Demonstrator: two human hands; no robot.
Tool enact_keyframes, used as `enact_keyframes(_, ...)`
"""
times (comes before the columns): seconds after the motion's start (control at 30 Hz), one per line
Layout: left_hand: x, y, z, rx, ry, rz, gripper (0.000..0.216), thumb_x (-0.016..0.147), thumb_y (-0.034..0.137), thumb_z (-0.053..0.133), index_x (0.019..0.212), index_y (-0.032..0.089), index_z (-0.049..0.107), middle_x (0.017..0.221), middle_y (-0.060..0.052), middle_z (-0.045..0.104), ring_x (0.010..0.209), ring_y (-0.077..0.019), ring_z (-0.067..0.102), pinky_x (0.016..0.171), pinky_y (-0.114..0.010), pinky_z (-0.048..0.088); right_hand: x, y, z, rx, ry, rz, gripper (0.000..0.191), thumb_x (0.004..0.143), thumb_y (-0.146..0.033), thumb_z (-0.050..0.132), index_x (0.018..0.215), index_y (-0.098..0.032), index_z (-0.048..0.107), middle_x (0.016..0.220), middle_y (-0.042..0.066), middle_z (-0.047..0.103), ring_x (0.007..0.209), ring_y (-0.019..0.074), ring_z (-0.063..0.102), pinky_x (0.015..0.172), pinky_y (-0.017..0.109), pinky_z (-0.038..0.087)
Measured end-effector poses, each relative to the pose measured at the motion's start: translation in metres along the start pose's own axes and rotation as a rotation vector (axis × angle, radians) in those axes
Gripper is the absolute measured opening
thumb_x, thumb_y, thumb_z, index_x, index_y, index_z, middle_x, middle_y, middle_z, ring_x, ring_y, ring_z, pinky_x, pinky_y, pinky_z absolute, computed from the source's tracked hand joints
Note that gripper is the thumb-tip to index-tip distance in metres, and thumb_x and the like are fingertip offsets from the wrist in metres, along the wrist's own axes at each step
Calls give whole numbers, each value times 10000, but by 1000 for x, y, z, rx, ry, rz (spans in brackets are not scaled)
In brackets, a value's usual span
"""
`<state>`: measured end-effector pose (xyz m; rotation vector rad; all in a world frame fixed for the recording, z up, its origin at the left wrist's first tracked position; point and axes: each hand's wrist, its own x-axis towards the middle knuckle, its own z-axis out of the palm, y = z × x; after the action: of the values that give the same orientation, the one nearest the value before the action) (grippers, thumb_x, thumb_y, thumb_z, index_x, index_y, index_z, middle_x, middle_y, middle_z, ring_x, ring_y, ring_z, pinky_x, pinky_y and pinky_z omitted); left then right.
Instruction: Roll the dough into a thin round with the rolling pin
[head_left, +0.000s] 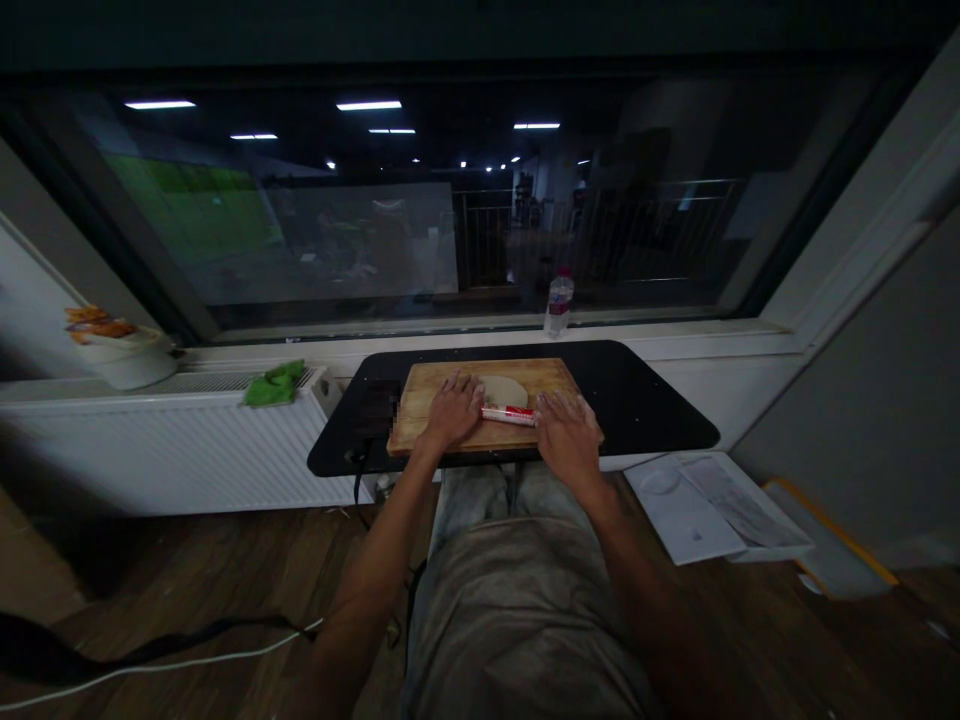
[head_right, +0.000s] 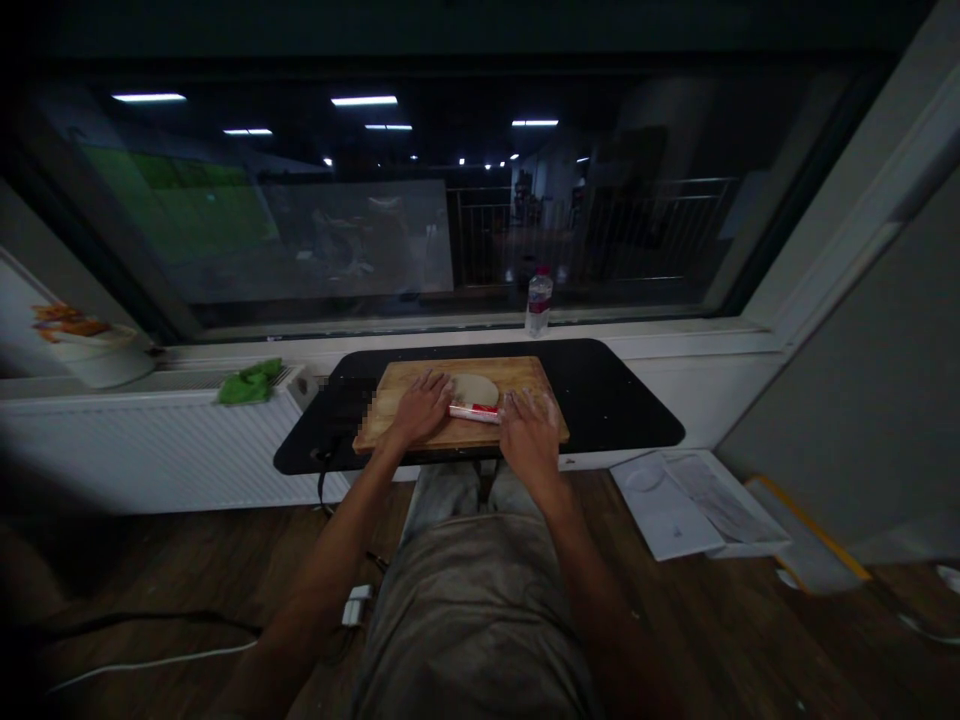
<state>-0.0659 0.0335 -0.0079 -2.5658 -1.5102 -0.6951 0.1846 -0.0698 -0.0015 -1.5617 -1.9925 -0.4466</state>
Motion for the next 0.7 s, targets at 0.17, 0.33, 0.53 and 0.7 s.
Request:
enact_keyframes(0.17,10,-6,3,-38,-2,11,616,1205,449,226,1590,188,630,1625,-140,678,1634,-270,500,1410,-555,299,12,1,-2,-23,-39,10,527,1187,-293,339,1499,-140,736,1501,179,767,1504,315,627,1341,532,281)
enact_keyframes(0.33,24,-2,0,-99,0,-68,588,1194,504,310,1562,193,646,1569,-168,711,1613,-295,521,1379,-569,332,32,7,-1,-32,-120,70,535,1189,-305,331,1463,-152,765,1445,173,797,1482,317,634,1283,494,346)
enact_keyframes(0.53,46,-1,-3,-137,-51,-85,586,1178,408,290,1579,187,655,1619,-159,685,1637,-318,507,1400,-565,303,55,14,-1,-74,-189,102,513,1207,-320,336,1434,-186,777,1469,142,789,1491,317,622,1202,462,412)
enact_keyframes(0.7,65,-2,-4,-133,-143,-174,612,1176,372,269,1634,149,609,1716,-170,594,1657,-343,485,1410,-557,289,74,20,2,-105,-250,102,497,1213,-321,345,1390,-180,787,1473,145,784,1429,313,654,1119,433,455)
